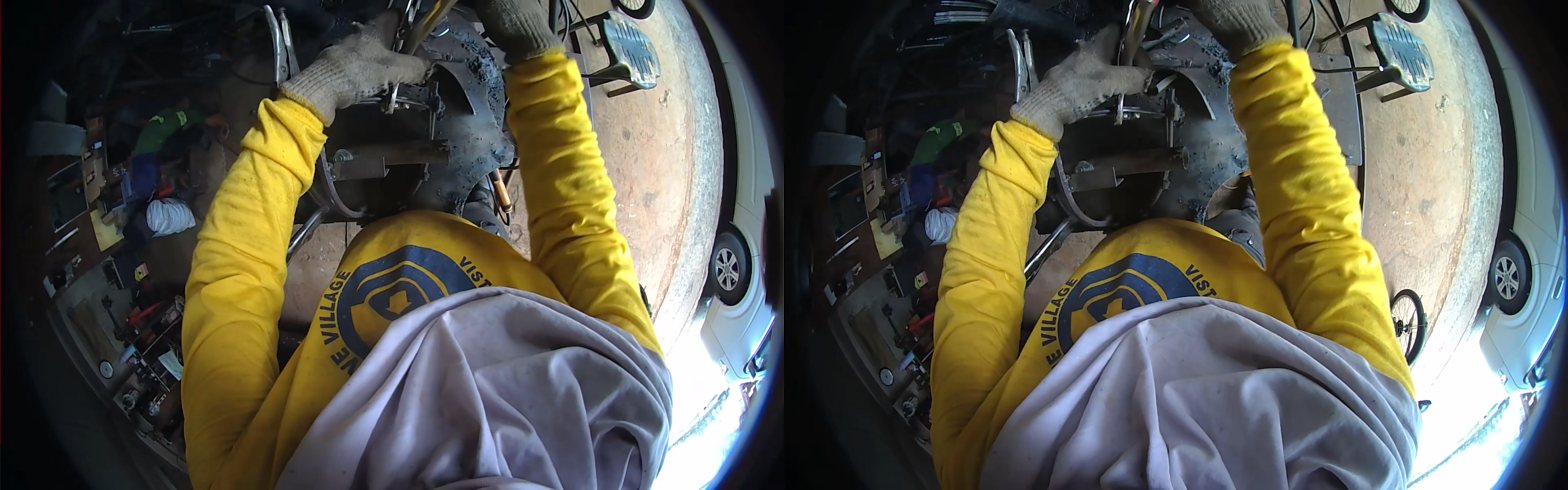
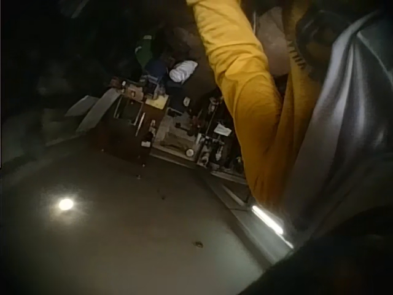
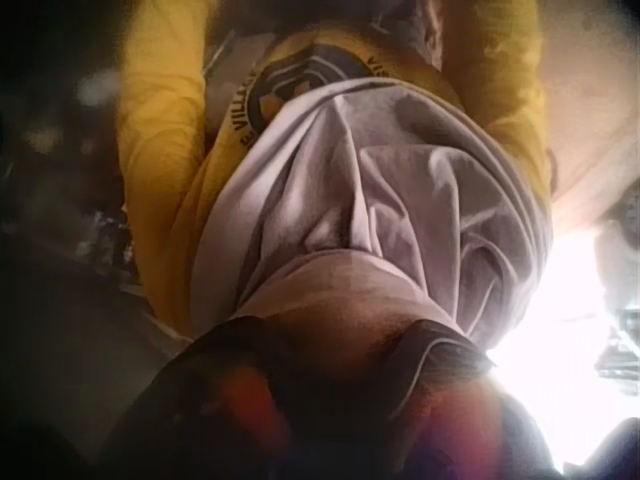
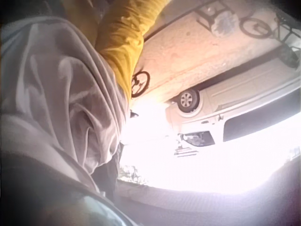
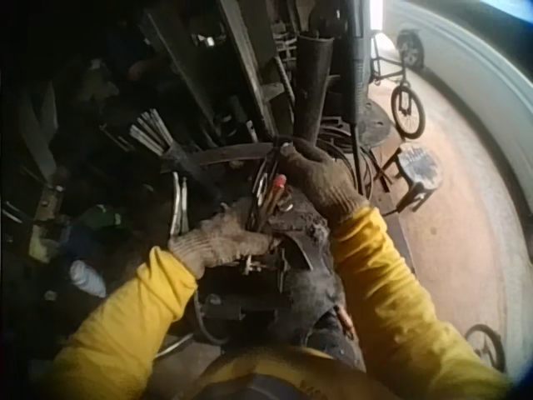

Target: The person welds metal pieces onto a curved frame using a welding torch and adjusts the frame with a hammer and pliers.

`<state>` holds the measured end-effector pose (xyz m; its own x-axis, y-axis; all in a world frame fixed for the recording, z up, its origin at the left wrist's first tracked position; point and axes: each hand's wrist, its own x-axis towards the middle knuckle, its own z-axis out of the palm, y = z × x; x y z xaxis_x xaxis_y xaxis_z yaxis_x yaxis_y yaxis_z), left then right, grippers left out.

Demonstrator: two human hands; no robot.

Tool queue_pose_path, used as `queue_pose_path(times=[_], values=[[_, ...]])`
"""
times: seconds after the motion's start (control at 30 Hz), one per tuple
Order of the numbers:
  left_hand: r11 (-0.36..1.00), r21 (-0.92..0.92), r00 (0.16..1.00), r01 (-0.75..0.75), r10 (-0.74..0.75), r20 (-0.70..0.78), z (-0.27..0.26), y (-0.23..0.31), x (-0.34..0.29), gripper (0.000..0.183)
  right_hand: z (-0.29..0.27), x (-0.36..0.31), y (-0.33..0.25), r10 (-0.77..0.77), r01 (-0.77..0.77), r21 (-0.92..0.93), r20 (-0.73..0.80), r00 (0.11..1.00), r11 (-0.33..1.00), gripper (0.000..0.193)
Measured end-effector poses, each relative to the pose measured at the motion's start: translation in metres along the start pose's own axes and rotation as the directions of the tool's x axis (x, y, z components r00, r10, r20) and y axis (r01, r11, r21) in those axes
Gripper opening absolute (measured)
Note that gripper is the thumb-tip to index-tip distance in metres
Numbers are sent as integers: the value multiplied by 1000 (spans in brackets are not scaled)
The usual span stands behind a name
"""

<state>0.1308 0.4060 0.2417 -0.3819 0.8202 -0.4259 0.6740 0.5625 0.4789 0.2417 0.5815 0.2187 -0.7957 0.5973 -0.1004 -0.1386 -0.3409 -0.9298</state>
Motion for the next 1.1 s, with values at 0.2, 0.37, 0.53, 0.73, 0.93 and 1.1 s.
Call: queue_pose_path(times=[0.2,0.37,0.53,0.73,0.93,1.1], values=[[967,-208,989,-148,145,-29,9,-21,4,35,-14,14,0,-9,38,-60,430,903,997,39],[953,-149,964,-265,257,-74,7,-11,1,39,-16,22,-4,-5,114,-236,417,909,965,41],[957,-87,960,-276,270,-71,8,-20,1,48,-8,11,-4,-57,106,-105,393,918,989,38],[956,-122,964,-265,260,-53,8,-19,4,47,-17,23,-1,16,97,-263,398,917,960,43],[937,-198,958,-287,281,-58,11,-26,4,49,-8,9,-2,-44,31,37,426,904,999,38],[950,-124,958,-285,284,-22,5,-22,3,51,-9,11,-11,-30,94,-137,411,911,986,40]])
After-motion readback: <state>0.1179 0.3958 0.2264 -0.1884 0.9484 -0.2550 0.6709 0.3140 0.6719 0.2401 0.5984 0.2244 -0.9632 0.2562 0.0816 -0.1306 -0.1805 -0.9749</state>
